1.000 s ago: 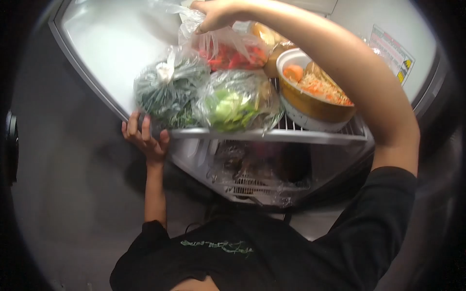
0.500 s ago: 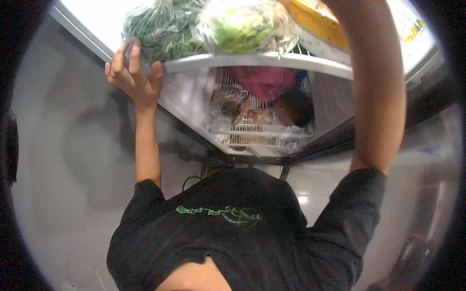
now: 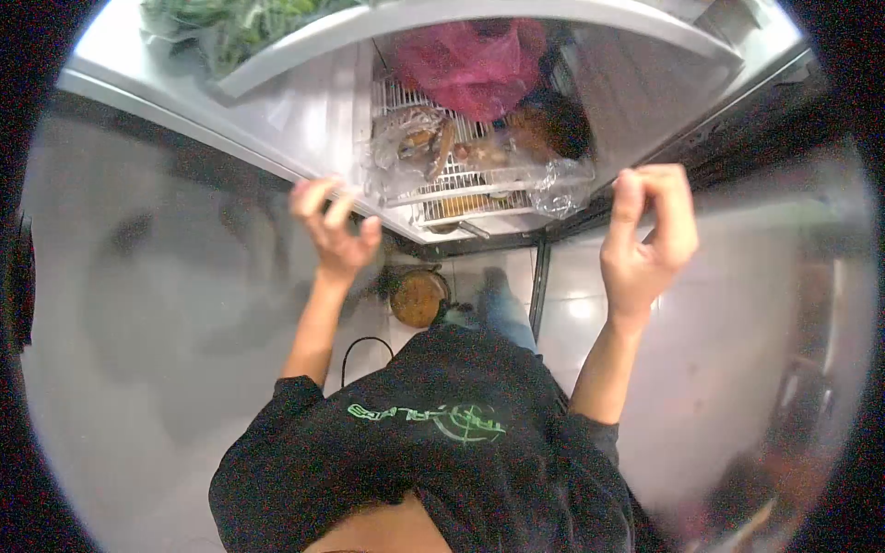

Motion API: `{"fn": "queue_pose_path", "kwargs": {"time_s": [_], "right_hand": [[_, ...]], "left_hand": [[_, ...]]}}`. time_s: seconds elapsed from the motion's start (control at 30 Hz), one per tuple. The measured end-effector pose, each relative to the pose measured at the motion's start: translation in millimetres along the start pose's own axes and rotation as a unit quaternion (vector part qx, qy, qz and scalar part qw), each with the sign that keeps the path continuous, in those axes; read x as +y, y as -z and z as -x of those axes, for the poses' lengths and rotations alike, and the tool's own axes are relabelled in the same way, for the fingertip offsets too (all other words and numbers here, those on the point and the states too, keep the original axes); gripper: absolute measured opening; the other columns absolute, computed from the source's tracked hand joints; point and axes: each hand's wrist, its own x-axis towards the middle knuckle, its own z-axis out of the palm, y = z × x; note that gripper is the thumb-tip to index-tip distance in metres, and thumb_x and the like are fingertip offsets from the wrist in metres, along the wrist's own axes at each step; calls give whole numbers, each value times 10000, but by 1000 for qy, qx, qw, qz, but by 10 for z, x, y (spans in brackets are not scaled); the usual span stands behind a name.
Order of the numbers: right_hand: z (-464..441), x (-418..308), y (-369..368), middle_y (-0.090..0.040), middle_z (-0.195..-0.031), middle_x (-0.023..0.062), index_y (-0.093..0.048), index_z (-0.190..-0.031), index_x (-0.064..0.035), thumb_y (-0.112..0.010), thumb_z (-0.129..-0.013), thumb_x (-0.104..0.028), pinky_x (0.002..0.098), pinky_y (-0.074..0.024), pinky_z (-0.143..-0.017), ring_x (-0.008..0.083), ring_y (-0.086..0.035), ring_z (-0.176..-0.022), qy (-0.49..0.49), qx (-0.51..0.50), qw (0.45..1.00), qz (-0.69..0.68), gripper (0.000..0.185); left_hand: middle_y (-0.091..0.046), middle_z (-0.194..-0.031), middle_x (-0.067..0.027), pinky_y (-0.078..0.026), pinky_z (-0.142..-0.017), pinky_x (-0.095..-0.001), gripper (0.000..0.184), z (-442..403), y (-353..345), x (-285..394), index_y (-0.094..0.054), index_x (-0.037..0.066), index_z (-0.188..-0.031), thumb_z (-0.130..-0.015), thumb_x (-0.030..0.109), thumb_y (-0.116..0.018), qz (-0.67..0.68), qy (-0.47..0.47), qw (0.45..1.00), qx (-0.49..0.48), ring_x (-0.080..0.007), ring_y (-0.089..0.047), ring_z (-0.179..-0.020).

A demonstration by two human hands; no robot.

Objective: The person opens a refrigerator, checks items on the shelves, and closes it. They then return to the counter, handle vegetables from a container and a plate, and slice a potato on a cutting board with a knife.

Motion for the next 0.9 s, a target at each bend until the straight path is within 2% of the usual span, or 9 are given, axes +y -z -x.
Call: {"fn": "queue_pose_path", "kwargs": {"time_s": [0.1,0.23,0.33,0.4,0.43,0.67,0.8,0.83,0.9], "right_hand": [[590,194,86,-499,-645,59,-561,-753,9,-663,-935,-48,274,-389,-572,128,-474,-586,-110,-72,987,90,217],[1139,226,260,-534,-596,36,-603,-792,6,-596,-986,-80,277,-388,-549,117,-501,-545,-260,-101,955,96,212],[1274,148,286,-669,-787,85,-666,-981,-5,-539,-1002,-69,309,-481,-682,177,-640,-720,-321,-118,934,99,144],[1331,95,286,-693,-1097,148,-638,-1206,-29,-505,-997,-48,369,-489,-907,264,-662,-1011,-166,-112,975,93,249],[1338,-17,366,-620,-1300,165,-593,-1309,-46,-521,-978,-42,410,-417,-1051,324,-582,-1195,-209,-146,965,63,340],[1651,-935,1108,-612,-1303,155,-632,-1256,-46,-589,-925,3,401,-448,-1027,338,-585,-1211,-116,-144,982,35,338],[2185,-1622,2025,-688,-1132,193,-665,-1136,-20,-595,-927,-92,437,-533,-911,336,-672,-1037,0,-17,998,59,231],[2366,-1712,2280,-668,-1061,240,-583,-1089,47,-512,-999,-261,457,-541,-892,361,-672,-978,83,13,994,74,329],[2733,-1772,2707,-585,-1164,272,-462,-1055,9,-449,-996,-231,461,-548,-873,380,-642,-1030,214,181,943,180,248]], "left_hand": [[-598,-1135,-99,-401,-1003,-491,185,427,-62,244,-662,89,-825,-884,263,-677,75,87,986,-118,-291,-555,-1079],[-637,-1012,-98,-440,-907,-445,170,873,93,330,-603,7,-727,-812,99,-718,158,199,954,-158,-319,-586,-945],[-632,-841,-77,-440,-863,-451,241,1018,313,415,-604,-5,-726,-923,127,-644,179,192,947,-185,-291,-584,-834],[-624,-817,-83,-446,-848,-441,256,1133,441,528,-609,-5,-730,-946,132,-622,208,208,932,-210,-293,-586,-825],[-617,-792,-90,-452,-832,-430,274,1170,501,598,-613,-6,-735,-969,137,-600,235,232,914,-234,-295,-587,-817],[-622,-872,-113,-468,-762,-391,238,1266,789,1466,-619,-18,-806,-980,143,-597,348,262,854,-284,-305,-600,-822],[-615,-885,-122,-496,-754,-364,143,1317,1127,2098,-625,-6,-940,-966,134,-615,371,266,837,-301,-277,-629,-819],[-615,-883,-121,-504,-751,-346,137,1394,1206,2202,-626,-6,-964,-962,131,-619,394,250,835,-292,-263,-639,-816],[-618,-887,-119,-503,-753,-347,137,1517,1401,2401,-627,-9,-958,-961,128,-619,403,239,830,-302,-262,-639,-821]]}}
